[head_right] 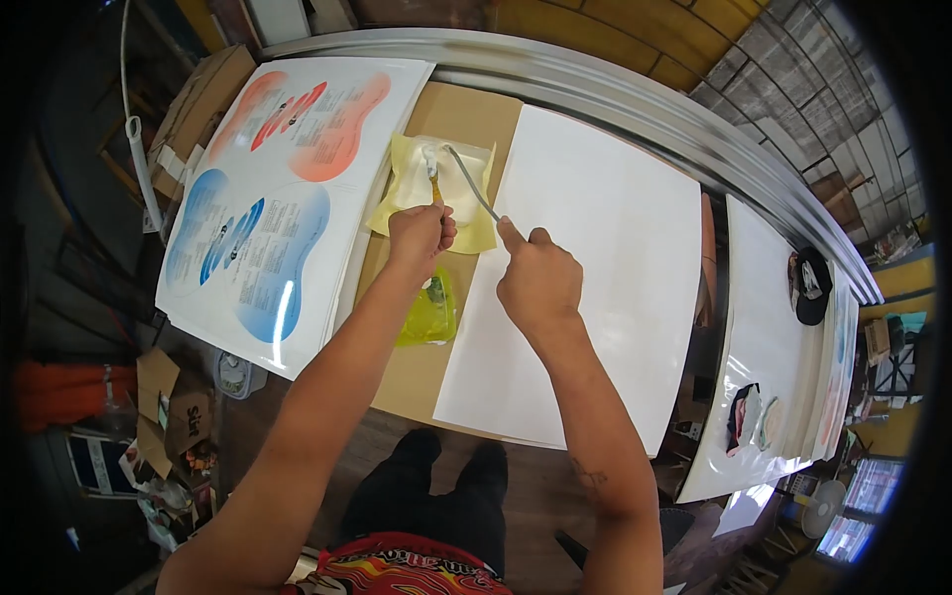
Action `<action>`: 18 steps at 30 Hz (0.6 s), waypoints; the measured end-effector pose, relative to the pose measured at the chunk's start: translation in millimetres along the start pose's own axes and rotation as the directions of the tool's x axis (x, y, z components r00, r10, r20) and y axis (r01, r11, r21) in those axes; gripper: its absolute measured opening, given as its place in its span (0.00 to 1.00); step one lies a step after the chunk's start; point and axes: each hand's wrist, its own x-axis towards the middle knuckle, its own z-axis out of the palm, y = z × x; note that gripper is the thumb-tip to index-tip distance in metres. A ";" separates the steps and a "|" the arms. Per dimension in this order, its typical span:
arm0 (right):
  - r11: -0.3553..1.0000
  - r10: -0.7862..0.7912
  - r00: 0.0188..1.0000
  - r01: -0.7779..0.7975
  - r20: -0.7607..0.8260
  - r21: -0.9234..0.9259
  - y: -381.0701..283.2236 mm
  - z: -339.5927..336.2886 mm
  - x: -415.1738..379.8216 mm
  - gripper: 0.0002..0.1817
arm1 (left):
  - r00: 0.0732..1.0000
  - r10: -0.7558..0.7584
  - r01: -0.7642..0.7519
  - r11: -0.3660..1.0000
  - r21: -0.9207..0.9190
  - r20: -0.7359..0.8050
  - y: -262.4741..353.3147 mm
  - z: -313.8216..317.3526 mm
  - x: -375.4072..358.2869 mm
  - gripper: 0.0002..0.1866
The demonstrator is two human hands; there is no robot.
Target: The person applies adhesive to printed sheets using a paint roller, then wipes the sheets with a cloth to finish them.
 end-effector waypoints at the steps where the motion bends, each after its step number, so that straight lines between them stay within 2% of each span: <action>1: 1.000 0.002 1.000 -0.002 -0.010 0.002 -0.6 -1.5 0.0 0.28 | 1.000 -0.012 0.012 0.999 0.033 0.002 0.2 -2.2 0.9 0.12; 3: 1.000 0.011 0.999 -0.011 -0.030 0.005 1.8 -6.7 -1.8 0.27 | 0.999 -0.040 0.039 0.994 0.102 0.007 -3.1 -7.7 2.2 0.12; 9: 0.997 0.044 0.996 -0.040 -0.071 0.064 6.5 -23.3 2.6 0.26 | 0.998 -0.057 0.055 0.989 0.135 0.007 -28.4 -21.6 4.7 0.13; 12: 0.999 0.040 0.998 -0.039 -0.054 0.027 11.4 -17.2 3.1 0.26 | 0.998 0.016 -0.008 0.990 0.142 -0.057 -27.4 -22.3 -2.2 0.13; 15: 0.999 0.022 0.999 -0.023 -0.034 -0.023 7.7 -5.1 1.2 0.26 | 0.996 0.085 -0.081 0.993 0.086 -0.039 -19.9 -17.5 -11.2 0.13; 18: 0.999 0.029 0.999 -0.028 -0.015 0.022 0.3 -3.8 -1.7 0.26 | 1.000 0.014 -0.017 0.992 0.126 0.027 -18.8 -16.1 -12.9 0.13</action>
